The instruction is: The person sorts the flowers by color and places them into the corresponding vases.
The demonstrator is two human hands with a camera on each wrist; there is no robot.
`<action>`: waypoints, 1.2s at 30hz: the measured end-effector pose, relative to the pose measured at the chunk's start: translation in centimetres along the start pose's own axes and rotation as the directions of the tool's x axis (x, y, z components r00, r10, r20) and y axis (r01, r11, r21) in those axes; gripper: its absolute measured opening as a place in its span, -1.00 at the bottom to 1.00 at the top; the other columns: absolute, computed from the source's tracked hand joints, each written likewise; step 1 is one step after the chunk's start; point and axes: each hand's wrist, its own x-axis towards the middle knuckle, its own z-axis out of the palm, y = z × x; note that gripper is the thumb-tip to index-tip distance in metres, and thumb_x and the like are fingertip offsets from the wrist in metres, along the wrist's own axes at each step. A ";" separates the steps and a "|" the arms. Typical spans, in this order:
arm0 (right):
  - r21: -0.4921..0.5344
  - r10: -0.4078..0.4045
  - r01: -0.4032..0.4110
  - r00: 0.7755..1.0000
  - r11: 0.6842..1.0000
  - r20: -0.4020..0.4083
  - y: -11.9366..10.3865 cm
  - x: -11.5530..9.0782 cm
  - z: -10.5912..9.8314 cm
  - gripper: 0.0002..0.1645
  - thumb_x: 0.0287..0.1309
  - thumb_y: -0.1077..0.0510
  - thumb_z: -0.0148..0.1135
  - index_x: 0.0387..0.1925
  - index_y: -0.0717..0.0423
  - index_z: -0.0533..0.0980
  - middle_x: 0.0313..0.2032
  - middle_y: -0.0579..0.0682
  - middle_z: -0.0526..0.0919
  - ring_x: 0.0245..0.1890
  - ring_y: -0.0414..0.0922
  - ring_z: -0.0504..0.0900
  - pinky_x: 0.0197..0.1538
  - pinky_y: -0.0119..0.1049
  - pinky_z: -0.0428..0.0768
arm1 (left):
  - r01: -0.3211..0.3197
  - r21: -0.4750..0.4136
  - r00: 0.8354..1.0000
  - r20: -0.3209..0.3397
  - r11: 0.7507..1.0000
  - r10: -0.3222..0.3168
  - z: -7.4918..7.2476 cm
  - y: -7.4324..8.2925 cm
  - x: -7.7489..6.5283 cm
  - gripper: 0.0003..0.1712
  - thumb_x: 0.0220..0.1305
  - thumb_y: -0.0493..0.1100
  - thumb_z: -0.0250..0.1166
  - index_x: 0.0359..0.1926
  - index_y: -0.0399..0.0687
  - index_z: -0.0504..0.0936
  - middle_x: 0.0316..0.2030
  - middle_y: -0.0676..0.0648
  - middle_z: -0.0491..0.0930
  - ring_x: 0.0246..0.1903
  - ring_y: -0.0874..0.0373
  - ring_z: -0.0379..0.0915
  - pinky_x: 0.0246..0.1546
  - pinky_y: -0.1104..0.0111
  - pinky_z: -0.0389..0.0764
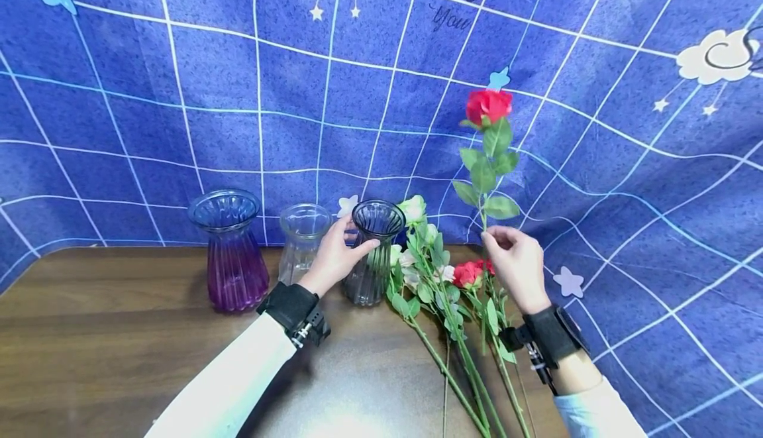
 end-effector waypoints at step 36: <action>0.528 -0.085 0.244 0.948 0.813 -0.307 -14.0 9.0 2.2 -0.78 0.10 0.21 0.23 -0.33 0.34 0.62 -0.48 0.04 0.65 -0.61 -0.46 0.48 -0.45 -0.56 0.47 | 0.008 0.012 1.000 -0.015 1.000 -0.008 -0.1 -0.1 -0.1 -0.17 0.11 0.07 0.35 0.33 -0.10 0.24 0.15 -0.23 0.42 0.10 -0.11 0.45 0.05 0.07 0.51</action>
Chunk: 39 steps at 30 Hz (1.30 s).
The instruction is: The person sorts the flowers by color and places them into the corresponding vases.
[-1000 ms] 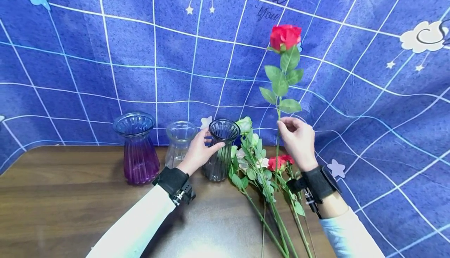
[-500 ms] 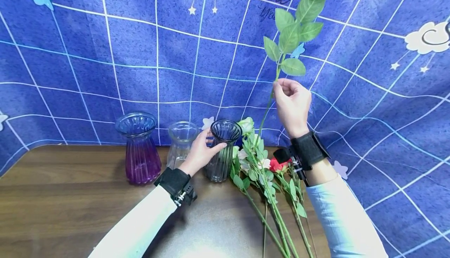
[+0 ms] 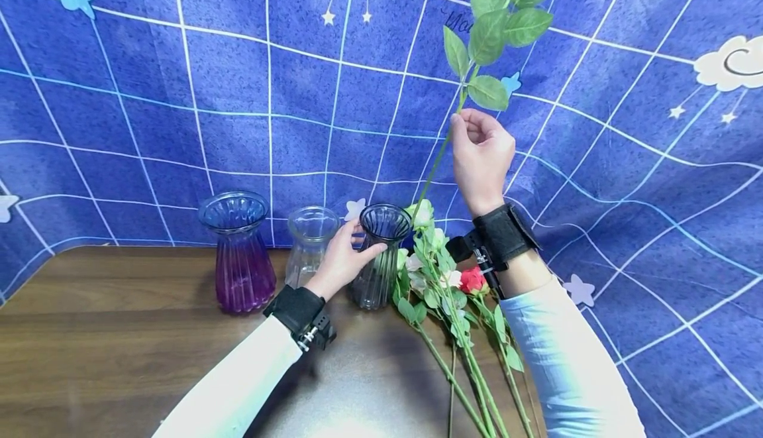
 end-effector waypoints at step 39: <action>-0.192 0.115 -0.095 0.989 0.977 0.091 3.5 -2.6 1.1 -0.75 0.10 0.12 0.24 -0.31 0.26 0.65 -0.40 0.16 0.73 -0.58 -0.50 0.49 -0.44 -0.64 0.45 | -0.010 -0.008 1.000 -0.022 1.000 0.010 0.4 -0.1 -0.3 -0.16 0.10 0.07 0.36 0.33 -0.08 0.24 0.16 -0.24 0.41 0.09 -0.12 0.46 0.06 0.06 0.50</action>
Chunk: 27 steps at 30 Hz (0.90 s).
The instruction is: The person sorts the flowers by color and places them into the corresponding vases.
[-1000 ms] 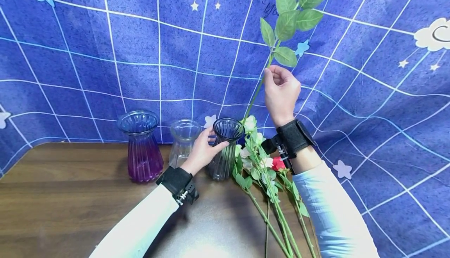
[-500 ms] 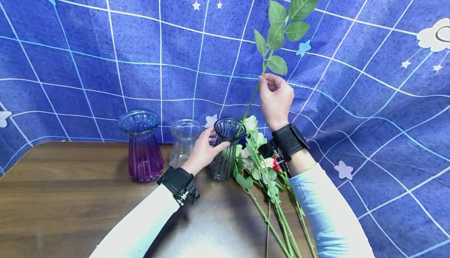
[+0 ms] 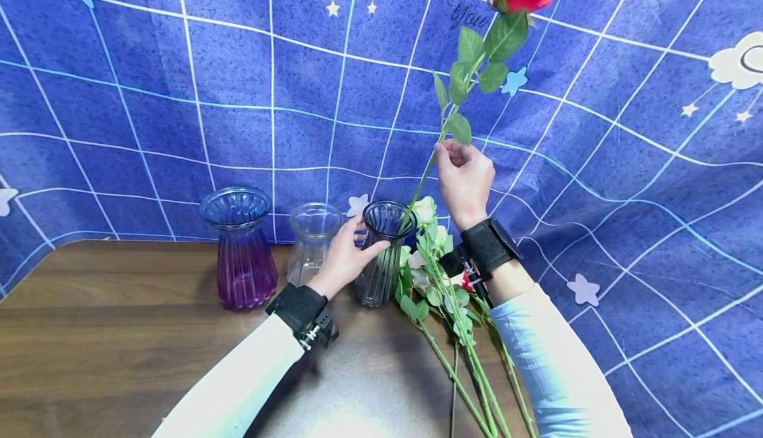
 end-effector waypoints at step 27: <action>-0.149 0.098 -0.078 0.986 0.986 0.134 4.3 -2.9 1.6 -0.76 0.11 0.09 0.19 -0.38 0.15 0.68 -0.48 0.09 0.73 -0.44 -0.06 0.70 -0.30 -0.38 0.48 | -0.005 -0.022 1.000 -0.012 1.000 0.005 0.0 -0.4 0.3 -0.17 0.10 0.05 0.36 0.33 -0.09 0.25 0.14 -0.24 0.43 0.08 -0.13 0.46 0.03 0.07 0.52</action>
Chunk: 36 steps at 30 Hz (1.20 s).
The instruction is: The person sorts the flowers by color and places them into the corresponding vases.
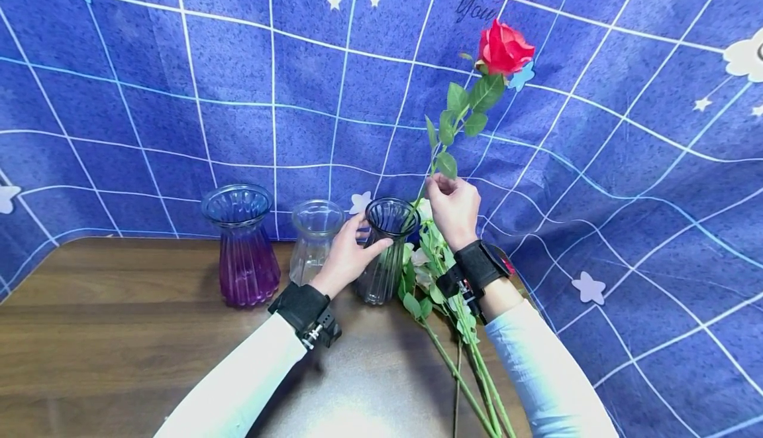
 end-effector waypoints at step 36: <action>-0.058 0.010 -0.005 0.998 0.998 0.070 2.1 -2.1 1.7 -0.86 -0.04 0.16 0.20 -0.50 0.15 0.62 -0.56 0.09 0.67 -0.50 -0.04 0.64 -0.31 -0.22 0.53 | -0.010 -0.018 1.000 -0.017 1.000 0.010 0.3 -0.3 -0.2 -0.14 0.11 0.06 0.36 0.34 -0.16 0.22 0.13 -0.26 0.43 0.09 -0.14 0.45 0.04 0.06 0.52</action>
